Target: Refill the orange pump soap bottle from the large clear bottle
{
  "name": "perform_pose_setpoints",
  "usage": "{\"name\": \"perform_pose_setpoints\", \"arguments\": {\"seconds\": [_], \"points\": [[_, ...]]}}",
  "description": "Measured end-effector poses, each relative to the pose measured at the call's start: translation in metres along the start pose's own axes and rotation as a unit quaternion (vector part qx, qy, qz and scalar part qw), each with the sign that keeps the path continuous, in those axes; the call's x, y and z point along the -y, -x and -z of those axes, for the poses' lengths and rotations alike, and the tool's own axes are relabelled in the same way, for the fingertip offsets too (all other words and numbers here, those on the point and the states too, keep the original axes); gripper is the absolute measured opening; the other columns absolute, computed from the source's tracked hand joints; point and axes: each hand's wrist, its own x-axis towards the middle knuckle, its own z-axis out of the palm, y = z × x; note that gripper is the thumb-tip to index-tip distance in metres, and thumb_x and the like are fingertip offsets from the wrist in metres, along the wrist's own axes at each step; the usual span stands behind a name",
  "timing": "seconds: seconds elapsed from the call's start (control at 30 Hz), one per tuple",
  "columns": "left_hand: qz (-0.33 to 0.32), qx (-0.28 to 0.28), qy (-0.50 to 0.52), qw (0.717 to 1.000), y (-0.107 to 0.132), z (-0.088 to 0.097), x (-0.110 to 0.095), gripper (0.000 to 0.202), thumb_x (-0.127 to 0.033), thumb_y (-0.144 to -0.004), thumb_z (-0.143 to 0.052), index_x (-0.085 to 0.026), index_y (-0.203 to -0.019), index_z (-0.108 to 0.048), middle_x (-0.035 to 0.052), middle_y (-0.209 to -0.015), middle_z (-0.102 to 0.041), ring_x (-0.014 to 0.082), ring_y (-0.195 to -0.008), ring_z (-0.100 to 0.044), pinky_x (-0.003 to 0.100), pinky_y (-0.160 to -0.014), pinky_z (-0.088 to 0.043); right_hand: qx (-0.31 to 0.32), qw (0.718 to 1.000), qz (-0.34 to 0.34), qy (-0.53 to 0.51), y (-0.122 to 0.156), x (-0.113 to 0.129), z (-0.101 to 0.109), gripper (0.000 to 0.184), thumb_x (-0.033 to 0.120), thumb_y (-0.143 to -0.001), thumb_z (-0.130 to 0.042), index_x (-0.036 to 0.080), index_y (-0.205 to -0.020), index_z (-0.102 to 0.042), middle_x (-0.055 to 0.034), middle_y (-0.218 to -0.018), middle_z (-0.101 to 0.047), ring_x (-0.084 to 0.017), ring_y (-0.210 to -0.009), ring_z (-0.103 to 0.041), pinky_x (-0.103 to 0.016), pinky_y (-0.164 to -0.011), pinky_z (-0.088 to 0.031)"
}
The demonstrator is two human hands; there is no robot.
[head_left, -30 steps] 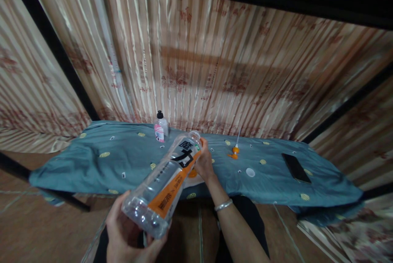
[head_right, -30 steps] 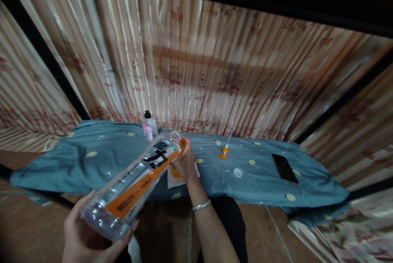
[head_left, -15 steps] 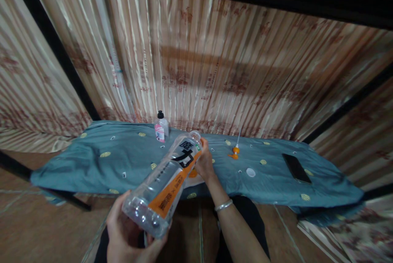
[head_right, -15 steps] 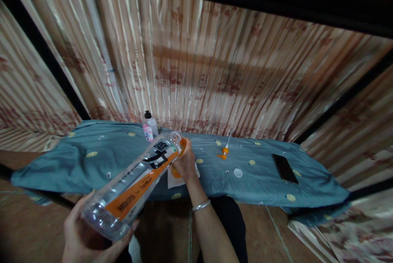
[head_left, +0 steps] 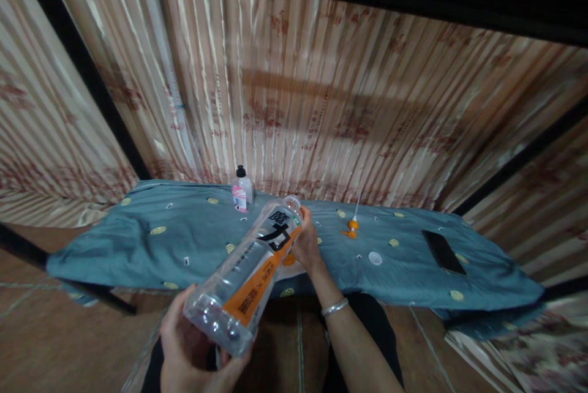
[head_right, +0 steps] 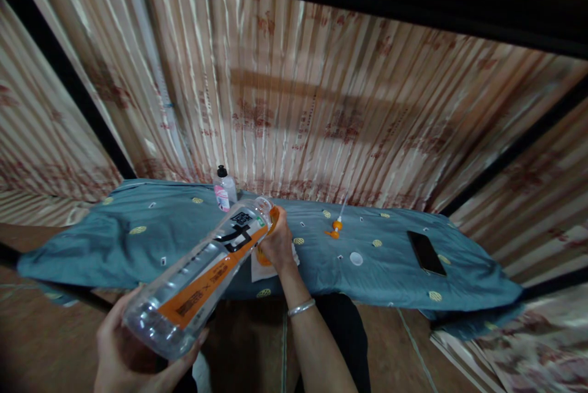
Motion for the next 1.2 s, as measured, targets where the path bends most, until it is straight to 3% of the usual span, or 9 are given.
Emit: {"name": "perform_pose_setpoints", "arguments": {"seconds": [0.13, 0.33, 0.5, 0.77, 0.93, 1.2], "points": [[-0.015, 0.028, -0.010, 0.999, 0.000, -0.001, -0.004, 0.092, -0.033, -0.052, -0.104, -0.028, -0.132, -0.061, 0.0043, -0.109, -0.080, 0.0225, -0.068, -0.076, 0.026, -0.042, -0.054, 0.000, 1.000, -0.003, 0.005, 0.000, 0.002, 0.001, 0.067, 0.031, -0.074, -0.087, 0.022, -0.135, -0.059, -0.0125, -0.123, -0.084, -0.035, -0.113, -0.082, -0.045, -0.100, -0.065], [0.027, -0.006, 0.018, 0.999, 0.008, -0.007, -0.009, 0.090, -0.032, -0.058, -0.101, -0.026, -0.139, -0.061, 0.0068, -0.121, -0.077, 0.0226, -0.090, -0.079, 0.025, -0.061, -0.062, 0.002, 1.000, -0.002, -0.003, 0.000, 0.000, 0.001, 0.069, 0.031, -0.074, -0.087, 0.022, -0.136, -0.059, -0.0131, -0.123, -0.084, -0.034, -0.113, -0.082, -0.044, -0.100, -0.066], [0.015, 0.003, -0.001, 1.000, 0.010, -0.008, -0.012, 0.087, -0.034, -0.063, -0.098, -0.025, -0.141, -0.060, 0.0069, -0.120, -0.076, 0.0211, -0.081, -0.078, 0.023, -0.050, -0.055, -0.004, 1.000, -0.001, -0.005, 0.000, -0.002, 0.000, 0.069, 0.032, -0.074, -0.087, 0.022, -0.136, -0.060, -0.0126, -0.124, -0.084, -0.034, -0.114, -0.082, -0.044, -0.101, -0.065], [-0.009, 0.010, -0.006, 1.000, 0.004, -0.005, -0.009, 0.091, -0.036, -0.056, -0.103, -0.026, -0.134, -0.059, 0.0067, -0.115, -0.078, 0.0237, -0.080, -0.080, 0.025, -0.051, -0.061, 0.003, 1.000, 0.002, 0.000, 0.000, 0.000, 0.001, 0.068, 0.032, -0.075, -0.086, 0.022, -0.136, -0.059, -0.0131, -0.124, -0.083, -0.035, -0.115, -0.082, -0.045, -0.101, -0.065], [0.033, -0.010, 0.018, 0.999, 0.009, -0.008, -0.013, 0.089, -0.031, -0.059, -0.098, -0.025, -0.139, -0.059, 0.0064, -0.116, -0.077, 0.0199, -0.073, -0.077, 0.022, -0.044, -0.052, -0.001, 1.000, -0.002, -0.004, 0.000, -0.001, 0.000, 0.068, 0.034, -0.075, -0.086, 0.023, -0.136, -0.059, -0.0113, -0.123, -0.084, -0.035, -0.114, -0.082, -0.045, -0.101, -0.066], [0.005, 0.015, 0.008, 1.000, 0.006, -0.002, -0.008, 0.088, -0.032, -0.062, -0.101, -0.025, -0.140, -0.061, 0.0075, -0.115, -0.079, 0.0199, -0.068, -0.076, 0.024, -0.044, -0.054, -0.002, 1.000, 0.000, -0.004, 0.000, 0.000, 0.000, 0.068, 0.033, -0.073, -0.087, 0.022, -0.134, -0.060, -0.0115, -0.122, -0.084, -0.035, -0.114, -0.082, -0.044, -0.100, -0.066]]}}
